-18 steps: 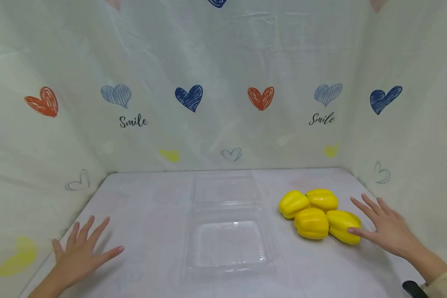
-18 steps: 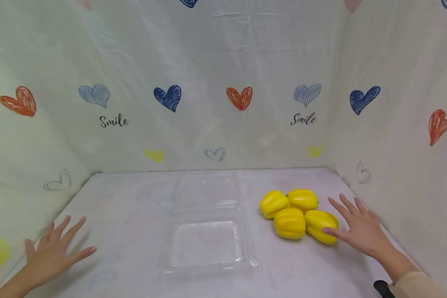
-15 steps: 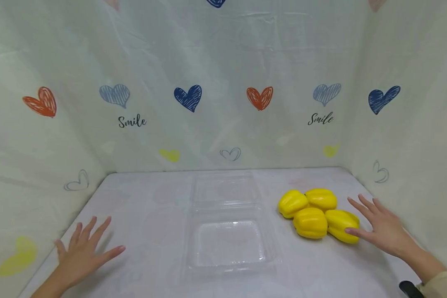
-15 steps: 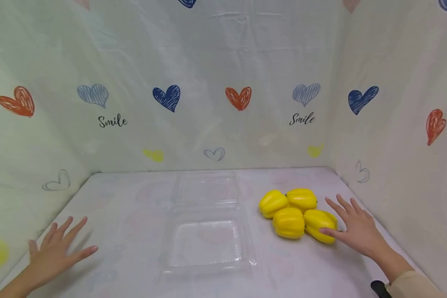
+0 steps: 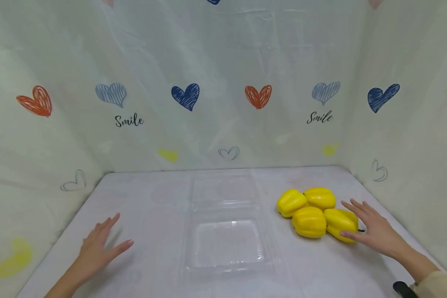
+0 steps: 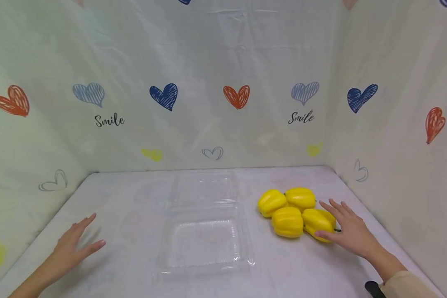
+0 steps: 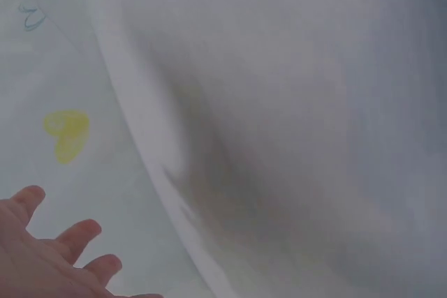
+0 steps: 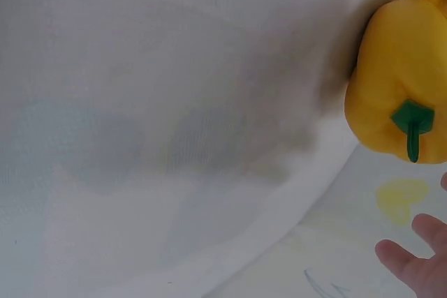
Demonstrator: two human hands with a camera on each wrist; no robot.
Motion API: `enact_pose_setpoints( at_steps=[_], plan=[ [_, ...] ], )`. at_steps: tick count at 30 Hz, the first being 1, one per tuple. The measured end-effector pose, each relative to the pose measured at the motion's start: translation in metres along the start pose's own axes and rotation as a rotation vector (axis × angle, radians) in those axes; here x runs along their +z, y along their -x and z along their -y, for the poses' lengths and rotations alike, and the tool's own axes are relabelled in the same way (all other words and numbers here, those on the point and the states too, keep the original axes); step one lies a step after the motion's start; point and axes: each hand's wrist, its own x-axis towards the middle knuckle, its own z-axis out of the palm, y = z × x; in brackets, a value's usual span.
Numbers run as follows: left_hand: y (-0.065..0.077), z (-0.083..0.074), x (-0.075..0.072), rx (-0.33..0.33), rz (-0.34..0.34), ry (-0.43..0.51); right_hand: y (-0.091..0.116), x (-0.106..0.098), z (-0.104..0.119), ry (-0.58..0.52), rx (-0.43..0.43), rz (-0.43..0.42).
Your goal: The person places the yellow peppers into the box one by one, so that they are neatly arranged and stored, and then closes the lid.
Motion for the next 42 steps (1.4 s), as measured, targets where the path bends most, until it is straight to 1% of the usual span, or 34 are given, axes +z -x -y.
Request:
enact_pose_setpoints(
  at_steps=[4,8,12,19,24,29,33,37,42],
  plan=[
    [0.001,-0.008,0.004,0.0,0.01,0.112,-0.001,0.001,0.003,-0.032,0.0,0.009],
    [0.001,-0.018,0.008,0.012,0.005,0.176,-0.001,0.001,0.005,-0.048,-0.012,0.008],
    [0.0,-0.027,0.01,0.01,0.014,0.21,-0.001,0.001,0.005,-0.066,-0.031,0.0],
    [-0.002,-0.039,0.016,-0.03,0.031,0.272,-0.003,0.002,0.006,-0.097,-0.043,0.001],
    [-0.004,-0.047,0.02,-0.018,0.029,0.339,-0.004,0.003,0.008,-0.109,-0.034,0.013],
    [-0.006,-0.055,0.024,-0.004,0.013,0.394,-0.005,0.003,0.009,-0.118,-0.034,0.016],
    [-0.009,-0.06,0.028,-0.009,0.01,0.434,-0.005,0.004,0.009,-0.132,-0.018,0.028],
    [-0.011,-0.065,0.031,-0.028,0.027,0.48,-0.007,0.004,0.007,-0.141,-0.009,0.034],
    [-0.012,-0.072,0.036,-0.062,0.075,0.524,-0.008,0.005,0.004,-0.15,-0.021,0.035]
  ],
)
